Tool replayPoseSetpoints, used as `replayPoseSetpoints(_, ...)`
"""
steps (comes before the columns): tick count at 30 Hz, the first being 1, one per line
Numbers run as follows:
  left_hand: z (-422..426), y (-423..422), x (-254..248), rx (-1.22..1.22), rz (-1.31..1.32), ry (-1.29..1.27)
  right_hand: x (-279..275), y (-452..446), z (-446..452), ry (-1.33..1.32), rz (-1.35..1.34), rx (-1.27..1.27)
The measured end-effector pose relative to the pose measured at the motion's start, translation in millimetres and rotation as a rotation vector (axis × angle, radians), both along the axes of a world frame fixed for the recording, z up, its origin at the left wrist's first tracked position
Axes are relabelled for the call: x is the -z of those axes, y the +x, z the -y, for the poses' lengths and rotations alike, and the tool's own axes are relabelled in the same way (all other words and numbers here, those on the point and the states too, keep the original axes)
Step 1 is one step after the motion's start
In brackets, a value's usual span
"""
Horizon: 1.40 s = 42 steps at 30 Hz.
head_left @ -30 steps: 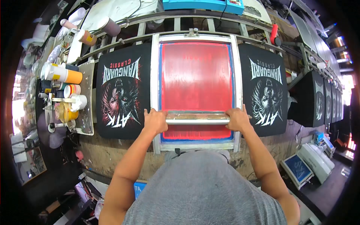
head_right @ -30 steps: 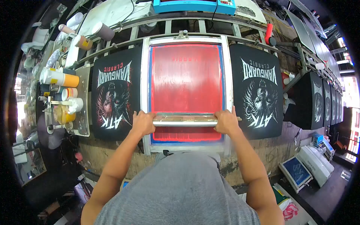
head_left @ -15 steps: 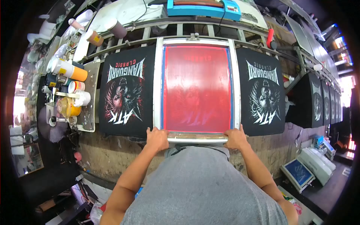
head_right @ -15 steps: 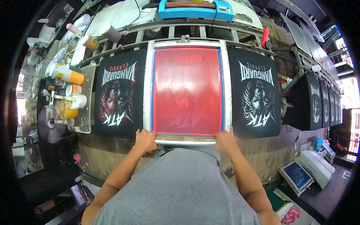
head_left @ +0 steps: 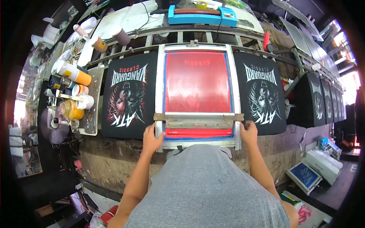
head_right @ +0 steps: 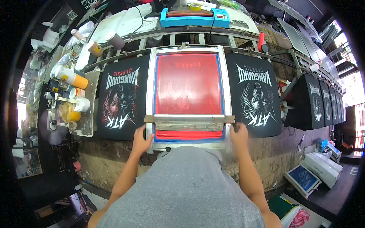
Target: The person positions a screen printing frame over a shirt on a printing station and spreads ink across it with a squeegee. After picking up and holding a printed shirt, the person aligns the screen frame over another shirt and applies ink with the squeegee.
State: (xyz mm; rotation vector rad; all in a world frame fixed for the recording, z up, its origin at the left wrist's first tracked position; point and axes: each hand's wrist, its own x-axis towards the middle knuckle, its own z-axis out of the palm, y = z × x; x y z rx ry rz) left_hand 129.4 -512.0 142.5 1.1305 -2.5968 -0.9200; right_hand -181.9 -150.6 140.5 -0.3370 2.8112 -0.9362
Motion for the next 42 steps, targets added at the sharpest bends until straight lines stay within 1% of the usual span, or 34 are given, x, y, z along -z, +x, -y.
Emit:
replayPoseSetpoints(1, -5, 19, 19, -0.079, -0.048, 0.109, 13, 9, -16, 0.079, 0.069, 0.074)
replayPoseSetpoints(2, -14, 33, 31, -0.22, 0.013, 0.209, 25, 18, -27, 0.156, 0.137, 0.148)
replayPoseSetpoints(3, -20, 45, 46, -0.311, 0.02, 0.341, 26, 26, -32, 0.153, 0.131, 0.149)
replayPoseSetpoints(4, -29, 49, 45, -0.375, 0.005, 0.471, 26, 33, -35, 0.131, 0.308, 0.179)
replayPoseSetpoints(5, -33, 57, 65, -0.354, -0.076, 0.522, 26, 39, -35, 0.108, 0.486, 0.207)
replayPoseSetpoints(6, -35, 52, 66, -0.331, -0.159, 0.57, 27, 43, -32, 0.104, 0.477, 0.204)
replayPoseSetpoints(7, -36, 50, 66, -0.33, -0.167, 0.568, 28, 48, -28, -0.124, 0.582, 0.283)
replayPoseSetpoints(8, -38, 48, 67, -0.324, -0.096, 0.513, 29, 51, -25, -0.354, 0.683, 0.36)
replayPoseSetpoints(9, -41, 41, 55, -0.318, -0.026, 0.457, 29, 52, -24, -0.358, 0.678, 0.358)
replayPoseSetpoints(10, -42, 37, 40, -0.315, -0.033, 0.454, 32, 50, -23, -0.392, 0.703, 0.362)
replayPoseSetpoints(12, -43, 29, 15, -0.343, 0.02, 0.557, 35, 48, -22, -0.432, 0.721, 0.364)
replayPoseSetpoints(16, -41, 33, 27, -0.367, 0.05, 0.519, 47, 43, -25, -0.449, 0.743, 0.392)
replayPoseSetpoints(18, -41, 33, 27, -0.378, -0.032, 0.545, 53, 39, -27, -0.463, 0.755, 0.385)
replayPoseSetpoints(19, -40, 31, 27, -0.378, -0.037, 0.543, 54, 38, -26, -0.478, 0.77, 0.417)
replayPoseSetpoints(21, -34, 26, 21, -0.415, 0.035, 0.572, 53, 36, -22, -0.496, 0.785, 0.443)
replayPoseSetpoints(22, -30, 21, 18, -0.415, 0.03, 0.568, 51, 35, -19, -0.543, 0.825, 0.512)
replayPoseSetpoints(23, -26, 15, 14, -0.484, 0.093, 0.667, 50, 35, -18, -0.589, 0.865, 0.58)
replayPoseSetpoints(24, -21, 10, 10, -0.551, 0.154, 0.764, 49, 37, -15, -0.597, 0.862, 0.575)
replayPoseSetpoints(25, -11, 25, 67, -0.605, -0.067, 0.894, 49, 39, -12, -0.588, 0.775, 0.571)
replayPoseSetpoints(26, -18, 26, 59, -0.603, -0.077, 0.886, 49, 41, -12, -0.579, 0.691, 0.566)
replayPoseSetpoints(27, -27, 25, 42, -0.616, -0.131, 0.915, 53, 43, -14, -0.575, 0.697, 0.597)
replayPoseSetpoints(28, -36, 23, 33, -0.63, -0.189, 0.944, 63, 41, -22, -0.569, 0.703, 0.624)
replayPoseSetpoints(30, -58, 21, 54, -0.669, -0.158, 0.924, 85, 36, -53, -0.571, 0.617, 0.619)
replayPoseSetpoints(31, -77, 15, 59, -0.661, -0.109, 0.866, 81, 29, -70, -0.566, 0.627, 0.602)
replayPoseSetpoints(32, -97, 7, 65, -0.656, -0.057, 0.81, 74, 19, -93, -0.616, 0.611, 0.613)
replayPoseSetpoints(33, -117, -4, 73, -0.549, -0.097, 0.877, 68, 8, -117, -0.665, 0.595, 0.625)
replayPoseSetpoints(34, -147, -27, 62, -0.524, -0.163, 0.844, 65, -9, -140, -0.737, 0.555, 0.656)
replayPoseSetpoints(35, -172, -48, 65, -0.489, -0.144, 0.865, 71, -33, -174, -0.7, 0.574, 0.688)
replayPoseSetpoints(36, -195, -66, 80, -0.449, -0.167, 0.948, 81, -55, -208, -0.735, 0.513, 0.651)
replayPoseSetpoints(37, -218, -83, 114, -0.495, -0.157, 0.95, 70, -74, -232, -0.747, 0.507, 0.65)
replayPoseSetpoints(38, -242, -109, 103, -0.518, -0.129, 0.932, 63, -94, -254, -0.74, 0.525, 0.627)
replayPoseSetpoints(39, -267, -136, 75, -0.506, -0.173, 0.908, 58, -113, -278, -0.712, 0.549, 0.657)
replayPoseSetpoints(40, -286, -156, 66, -0.525, -0.162, 0.899, 56, -130, -297, -0.681, 0.57, 0.692)
replayPoseSetpoints(42, -311, -183, 60, -0.505, -0.14, 0.859, 58, -156, -324, -0.671, 0.576, 0.682)
